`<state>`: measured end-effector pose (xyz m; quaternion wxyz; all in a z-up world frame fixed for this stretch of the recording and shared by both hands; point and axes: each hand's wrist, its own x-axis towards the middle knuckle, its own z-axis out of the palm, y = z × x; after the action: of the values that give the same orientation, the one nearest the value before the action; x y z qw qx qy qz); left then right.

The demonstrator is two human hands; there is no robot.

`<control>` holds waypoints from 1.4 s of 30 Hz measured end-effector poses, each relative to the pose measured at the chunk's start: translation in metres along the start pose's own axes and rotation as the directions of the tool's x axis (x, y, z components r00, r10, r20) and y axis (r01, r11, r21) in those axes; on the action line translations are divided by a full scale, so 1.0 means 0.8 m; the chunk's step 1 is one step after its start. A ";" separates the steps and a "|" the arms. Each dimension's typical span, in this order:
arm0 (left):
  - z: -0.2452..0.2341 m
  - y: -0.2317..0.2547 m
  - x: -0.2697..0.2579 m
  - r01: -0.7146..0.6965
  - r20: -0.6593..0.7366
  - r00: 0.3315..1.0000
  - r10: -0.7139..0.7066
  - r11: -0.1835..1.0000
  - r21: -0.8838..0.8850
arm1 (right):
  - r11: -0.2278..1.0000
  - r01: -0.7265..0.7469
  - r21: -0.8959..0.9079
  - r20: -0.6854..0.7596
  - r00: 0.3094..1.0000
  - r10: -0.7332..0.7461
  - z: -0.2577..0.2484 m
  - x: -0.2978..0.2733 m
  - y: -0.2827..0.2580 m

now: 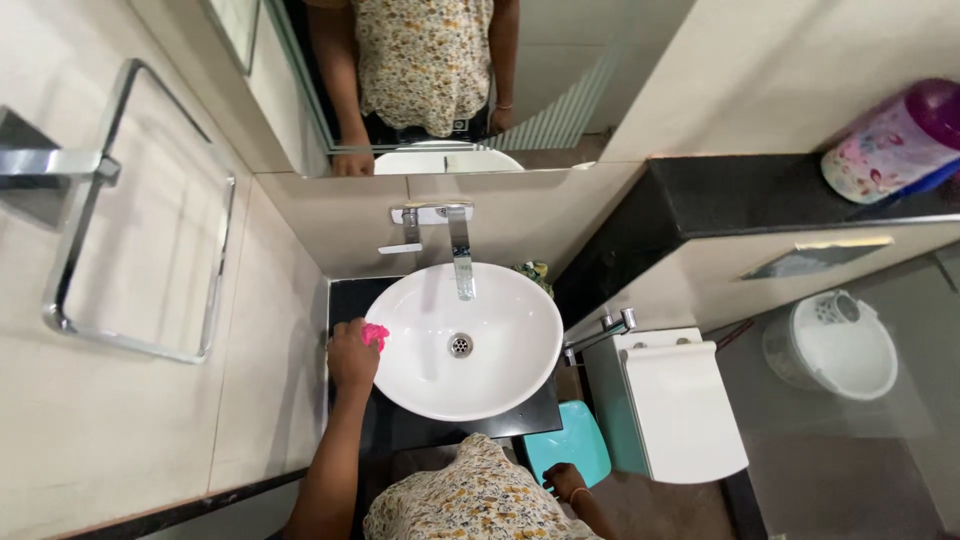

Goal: The recorder is cleaning bathroom surfaces with a pink cloth and rinsing it in the sink.

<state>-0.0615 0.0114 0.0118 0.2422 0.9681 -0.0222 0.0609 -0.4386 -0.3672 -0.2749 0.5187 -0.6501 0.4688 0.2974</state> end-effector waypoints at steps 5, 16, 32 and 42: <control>-0.001 0.002 0.004 0.010 -0.009 1.000 -0.011 1.000 -0.011 | 0.998 0.052 -0.035 0.018 0.998 -0.052 -0.004 0.009 -0.002; 0.004 0.002 -0.001 -0.003 -0.055 0.998 0.003 1.000 -0.007 | 0.999 0.043 0.016 0.053 0.998 -0.044 -0.006 0.033 -0.013; 0.016 -0.006 0.014 -0.062 0.034 0.997 0.064 0.997 -0.041 | 0.892 0.368 -0.263 0.068 0.929 -0.363 -0.011 0.028 -0.020; 0.074 -0.004 0.095 -0.302 -0.038 0.953 0.300 0.951 -0.061 | 0.990 0.080 0.118 -0.006 0.997 -0.080 0.024 -0.039 -0.084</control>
<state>0.0204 -0.0148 -0.0316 0.2622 0.9439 -0.1682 0.1099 -0.3873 -0.3377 -0.2263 0.5674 -0.6368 0.4595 0.2476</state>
